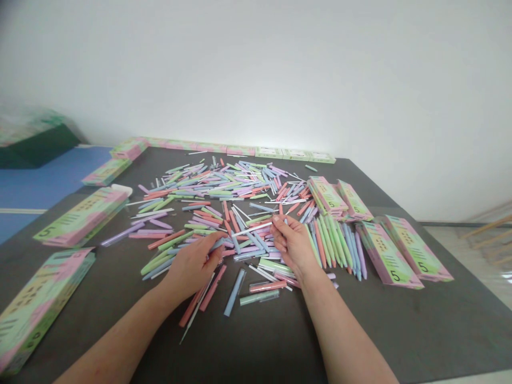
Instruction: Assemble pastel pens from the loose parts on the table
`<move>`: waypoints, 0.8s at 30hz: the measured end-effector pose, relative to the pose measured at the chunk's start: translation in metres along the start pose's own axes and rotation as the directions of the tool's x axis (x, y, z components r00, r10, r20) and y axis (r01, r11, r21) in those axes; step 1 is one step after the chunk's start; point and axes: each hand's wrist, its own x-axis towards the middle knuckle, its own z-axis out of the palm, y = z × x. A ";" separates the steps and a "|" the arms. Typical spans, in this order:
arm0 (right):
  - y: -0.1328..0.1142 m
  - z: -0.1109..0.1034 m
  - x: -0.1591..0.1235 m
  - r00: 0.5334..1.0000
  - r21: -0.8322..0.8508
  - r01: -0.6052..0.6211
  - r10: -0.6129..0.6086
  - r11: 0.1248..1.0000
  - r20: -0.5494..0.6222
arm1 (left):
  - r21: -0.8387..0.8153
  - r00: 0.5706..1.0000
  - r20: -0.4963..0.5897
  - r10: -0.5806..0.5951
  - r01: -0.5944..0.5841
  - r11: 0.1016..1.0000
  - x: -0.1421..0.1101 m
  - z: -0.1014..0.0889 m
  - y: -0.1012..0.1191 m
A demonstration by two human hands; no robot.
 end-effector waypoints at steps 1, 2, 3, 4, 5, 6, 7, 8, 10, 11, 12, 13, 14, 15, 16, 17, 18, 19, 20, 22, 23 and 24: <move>0.001 0.000 0.000 1.000 0.011 -0.009 0.009 1.000 0.008 | 0.000 1.000 -0.009 0.001 -0.001 1.000 0.000 0.001 -0.001; 0.002 0.000 0.001 1.000 0.022 -0.022 0.021 1.000 0.019 | -0.003 1.000 -0.018 0.003 -0.003 1.000 0.000 0.002 -0.002; 0.004 0.000 0.001 0.999 0.033 -0.038 0.037 0.999 0.029 | -0.011 1.000 -0.025 0.007 -0.007 1.000 0.000 0.003 -0.003; 0.005 0.000 0.001 0.998 0.041 -0.056 0.054 0.998 0.038 | -0.024 0.999 -0.032 0.011 -0.011 1.000 0.000 0.003 -0.003; 0.007 0.001 0.001 0.997 0.046 -0.073 0.071 0.996 0.042 | -0.044 0.999 -0.037 0.011 -0.012 0.999 0.001 0.003 -0.003; 0.008 0.001 0.001 0.995 0.048 -0.089 0.087 0.995 0.046 | -0.069 0.999 -0.040 0.006 -0.008 0.998 0.001 0.002 -0.002; 0.009 0.002 0.001 0.994 0.046 -0.103 0.100 0.994 0.050 | -0.097 0.999 -0.042 -0.007 0.003 0.995 0.001 0.001 -0.002; 0.009 0.002 0.001 0.992 0.043 -0.114 0.111 0.993 0.054 | -0.124 0.999 -0.038 -0.027 0.023 0.992 0.001 -0.001 -0.001; 0.009 0.003 0.001 0.990 0.043 -0.129 0.126 0.991 0.068 | -0.157 0.996 -0.025 -0.083 0.078 0.984 0.002 -0.004 0.001; 0.009 0.003 0.001 0.989 0.045 -0.134 0.130 0.990 0.076 | -0.159 0.994 -0.020 -0.107 0.103 0.982 0.002 -0.005 0.002; 0.009 0.002 0.000 0.988 0.047 -0.137 0.133 0.989 0.083 | -0.152 0.992 -0.021 -0.122 0.118 0.981 0.002 -0.006 0.002; 0.009 0.002 0.001 0.987 0.050 -0.140 0.135 0.989 0.087 | -0.142 0.991 -0.025 -0.128 0.123 0.982 0.002 -0.006 0.002; 0.009 0.002 0.001 0.986 0.051 -0.142 0.137 0.989 0.091 | -0.131 0.992 -0.030 -0.123 0.118 0.984 0.002 -0.005 0.002; 0.009 0.001 0.001 0.986 0.049 -0.146 0.141 0.988 0.093 | -0.123 0.993 -0.038 -0.112 0.107 0.987 0.002 -0.004 0.002; 0.010 0.000 0.002 0.985 0.042 -0.152 0.148 0.987 0.093 | -0.121 0.995 -0.044 -0.095 0.089 0.989 0.003 -0.003 0.001; 0.012 0.000 0.003 0.983 0.029 -0.163 0.160 0.986 0.089 | -0.123 0.996 -0.051 -0.075 0.068 0.990 0.003 -0.001 0.000; 0.013 -0.001 0.005 0.981 0.011 -0.175 0.173 0.985 0.084 | -0.128 0.997 -0.058 -0.056 0.048 0.991 0.003 0.001 -0.001; 0.015 -0.002 0.006 0.979 -0.011 -0.187 0.187 0.982 0.078 | -0.135 0.997 -0.065 -0.039 0.030 0.990 0.004 0.003 -0.002; 0.017 -0.003 0.007 0.977 -0.035 -0.197 0.200 0.980 0.074 | -0.143 0.997 -0.071 -0.026 0.016 0.990 0.004 0.004 -0.004; 0.022 -0.004 0.009 0.973 -0.078 -0.213 0.218 0.974 0.075 | -0.164 0.997 -0.079 -0.019 0.006 0.987 0.004 0.006 -0.006; 0.023 -0.004 0.010 0.972 -0.096 -0.214 0.222 0.972 0.077 | -0.178 0.997 -0.078 -0.022 0.008 0.984 0.004 0.006 -0.006; 0.024 -0.004 0.011 0.972 -0.112 -0.213 0.222 0.971 0.074 | -0.197 0.997 -0.079 -0.027 0.011 0.980 0.004 0.006 -0.006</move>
